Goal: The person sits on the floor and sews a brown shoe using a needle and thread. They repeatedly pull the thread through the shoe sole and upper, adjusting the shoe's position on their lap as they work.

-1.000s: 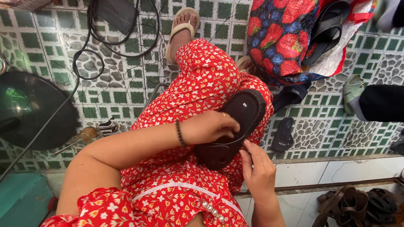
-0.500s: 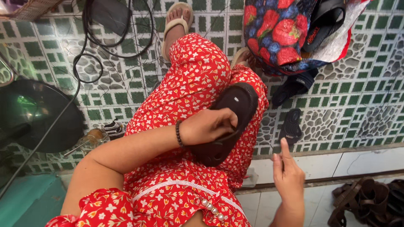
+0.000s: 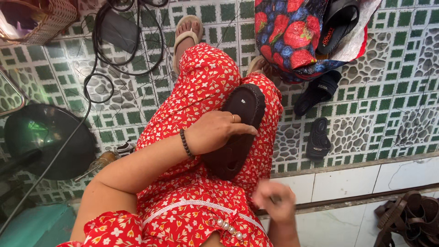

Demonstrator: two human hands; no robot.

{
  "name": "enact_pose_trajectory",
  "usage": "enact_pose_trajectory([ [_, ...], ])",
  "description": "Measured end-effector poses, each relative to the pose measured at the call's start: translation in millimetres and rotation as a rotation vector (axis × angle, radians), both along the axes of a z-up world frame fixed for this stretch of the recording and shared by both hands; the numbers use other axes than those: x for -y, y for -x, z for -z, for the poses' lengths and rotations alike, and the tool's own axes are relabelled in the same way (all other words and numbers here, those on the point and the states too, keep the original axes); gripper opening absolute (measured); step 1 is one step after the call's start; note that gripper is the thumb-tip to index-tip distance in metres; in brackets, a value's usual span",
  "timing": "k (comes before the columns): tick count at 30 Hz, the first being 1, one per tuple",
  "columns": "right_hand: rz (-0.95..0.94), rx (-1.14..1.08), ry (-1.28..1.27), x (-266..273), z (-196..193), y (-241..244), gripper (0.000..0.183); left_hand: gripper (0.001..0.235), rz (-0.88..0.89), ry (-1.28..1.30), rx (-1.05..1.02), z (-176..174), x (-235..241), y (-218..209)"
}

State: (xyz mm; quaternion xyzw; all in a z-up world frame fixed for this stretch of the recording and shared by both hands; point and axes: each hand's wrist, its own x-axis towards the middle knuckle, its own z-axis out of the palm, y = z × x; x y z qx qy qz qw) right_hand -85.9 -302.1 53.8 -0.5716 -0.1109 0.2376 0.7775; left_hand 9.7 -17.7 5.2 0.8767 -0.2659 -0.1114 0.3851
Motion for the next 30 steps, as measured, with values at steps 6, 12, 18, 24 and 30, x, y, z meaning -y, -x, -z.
enact_pose_trajectory([
  [6, 0.274, 0.381, 0.663, 33, 16, 9, 0.06, 0.043, -0.024, 0.072, -0.213, -2, 4, -6],
  [12, 0.43, 0.52, 0.744, -67, 22, -18, 0.017, 0.033, -0.12, 0.199, -0.175, 4, 5, 2],
  [18, 0.025, 0.236, 0.339, 7, 28, 16, 0.026, 0.039, -0.093, 0.23, -0.297, 34, 3, -8],
  [24, 0.279, 0.804, 1.488, 11, 35, -24, 0.056, 0.03, -0.079, 0.262, -0.086, 22, 4, -3],
  [30, 0.345, 0.473, 0.821, -64, 46, -46, 0.036, 0.025, -0.423, 0.305, 0.181, 6, -49, -7],
])
